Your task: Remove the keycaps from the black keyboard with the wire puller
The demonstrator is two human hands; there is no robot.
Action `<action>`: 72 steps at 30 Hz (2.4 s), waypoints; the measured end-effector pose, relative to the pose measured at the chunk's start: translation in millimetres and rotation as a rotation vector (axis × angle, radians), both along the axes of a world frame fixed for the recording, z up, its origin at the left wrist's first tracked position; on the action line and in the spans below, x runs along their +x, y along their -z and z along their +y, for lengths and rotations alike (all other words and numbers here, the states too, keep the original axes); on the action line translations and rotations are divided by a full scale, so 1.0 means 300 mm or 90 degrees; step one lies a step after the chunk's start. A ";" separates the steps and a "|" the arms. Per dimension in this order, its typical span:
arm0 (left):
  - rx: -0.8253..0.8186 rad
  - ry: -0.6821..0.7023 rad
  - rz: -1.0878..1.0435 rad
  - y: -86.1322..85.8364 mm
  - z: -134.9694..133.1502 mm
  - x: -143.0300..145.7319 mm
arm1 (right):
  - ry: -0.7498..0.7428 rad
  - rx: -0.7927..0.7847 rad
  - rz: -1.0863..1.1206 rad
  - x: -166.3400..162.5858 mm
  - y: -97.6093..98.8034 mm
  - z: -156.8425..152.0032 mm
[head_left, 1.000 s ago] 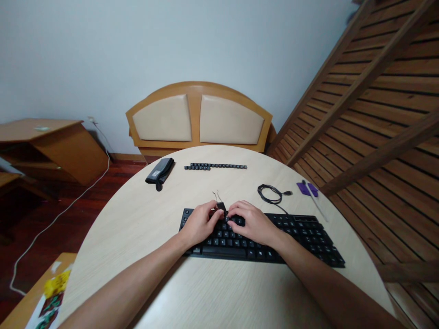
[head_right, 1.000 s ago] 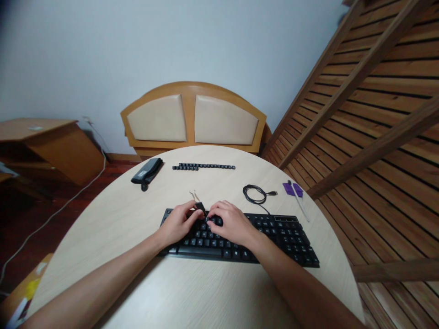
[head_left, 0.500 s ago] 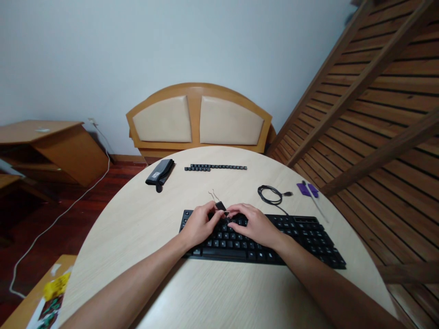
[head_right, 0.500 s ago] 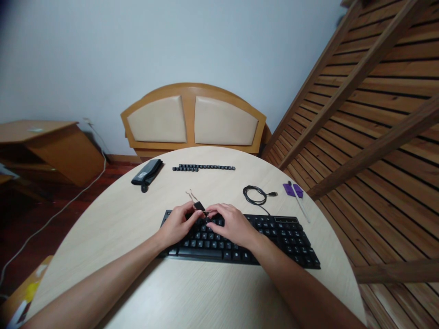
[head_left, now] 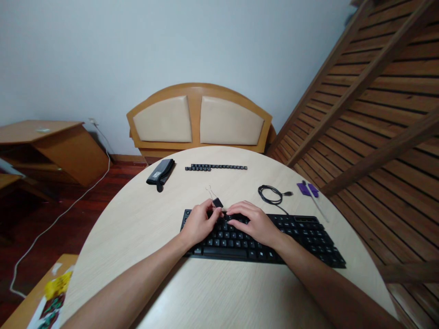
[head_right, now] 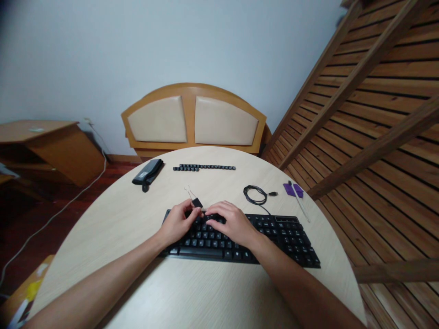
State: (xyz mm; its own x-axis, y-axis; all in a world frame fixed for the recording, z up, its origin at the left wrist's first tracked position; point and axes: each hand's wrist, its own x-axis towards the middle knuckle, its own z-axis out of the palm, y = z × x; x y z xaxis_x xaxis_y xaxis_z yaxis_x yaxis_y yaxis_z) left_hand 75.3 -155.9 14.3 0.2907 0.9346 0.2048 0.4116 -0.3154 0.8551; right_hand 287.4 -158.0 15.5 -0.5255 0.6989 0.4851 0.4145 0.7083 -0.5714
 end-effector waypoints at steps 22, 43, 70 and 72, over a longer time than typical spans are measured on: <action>0.043 -0.037 0.171 -0.015 0.002 -0.054 | 0.282 0.008 -0.313 -0.126 -0.107 0.414; 0.053 -0.037 0.194 -0.015 0.000 -0.055 | 0.391 -0.062 -0.351 -0.243 0.013 0.618; 0.053 -0.044 0.201 -0.020 -0.002 -0.054 | 0.387 -0.060 -0.324 -0.264 0.026 0.626; 0.056 -0.044 0.198 -0.015 -0.002 -0.055 | 0.387 -0.065 -0.326 -0.267 0.024 0.625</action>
State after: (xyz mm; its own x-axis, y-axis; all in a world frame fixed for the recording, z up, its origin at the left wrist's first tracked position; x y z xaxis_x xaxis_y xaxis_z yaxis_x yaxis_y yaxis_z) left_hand 58.9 -156.4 18.8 0.2888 0.9370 0.1965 0.6720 -0.3445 0.6555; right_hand 207.4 29.6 8.2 -0.1787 0.9624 0.2046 0.9391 0.2289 -0.2564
